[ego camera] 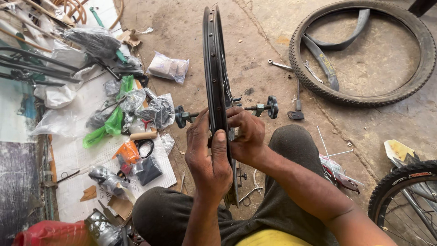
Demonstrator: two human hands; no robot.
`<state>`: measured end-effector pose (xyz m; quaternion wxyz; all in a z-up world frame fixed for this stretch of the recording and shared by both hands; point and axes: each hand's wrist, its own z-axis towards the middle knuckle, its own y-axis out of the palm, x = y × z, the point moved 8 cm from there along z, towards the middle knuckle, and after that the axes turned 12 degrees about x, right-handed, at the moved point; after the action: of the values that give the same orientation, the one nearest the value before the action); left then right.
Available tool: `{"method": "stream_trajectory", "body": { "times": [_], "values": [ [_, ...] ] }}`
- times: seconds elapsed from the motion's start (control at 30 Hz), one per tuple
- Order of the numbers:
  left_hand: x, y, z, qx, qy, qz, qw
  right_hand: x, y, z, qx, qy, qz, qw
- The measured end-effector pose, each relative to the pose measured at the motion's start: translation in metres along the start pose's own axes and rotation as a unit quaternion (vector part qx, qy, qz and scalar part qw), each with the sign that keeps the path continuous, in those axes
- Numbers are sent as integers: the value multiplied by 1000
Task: The person inserts and threads spokes into a bicycle wheel rim by hand while sitting on the ground.
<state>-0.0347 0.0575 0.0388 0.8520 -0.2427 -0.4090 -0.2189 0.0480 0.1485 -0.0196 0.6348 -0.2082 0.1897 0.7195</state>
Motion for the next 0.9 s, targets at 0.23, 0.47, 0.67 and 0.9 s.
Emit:
{"method": "stream_trajectory", "body": {
  "times": [0.23,0.47,0.67,0.9],
  "values": [
    [-10,-1,0,40,-31,-150,987,7,-2,6,-126,124,306,935],
    [-19,0,-5,65,-60,-198,976,30,6,-16,-118,301,430,843],
    [-16,1,-4,22,-41,-87,995,20,-3,-4,-115,93,249,957],
    [7,-2,-3,18,62,41,997,3,-3,-9,-83,10,123,989]
  ]
}}
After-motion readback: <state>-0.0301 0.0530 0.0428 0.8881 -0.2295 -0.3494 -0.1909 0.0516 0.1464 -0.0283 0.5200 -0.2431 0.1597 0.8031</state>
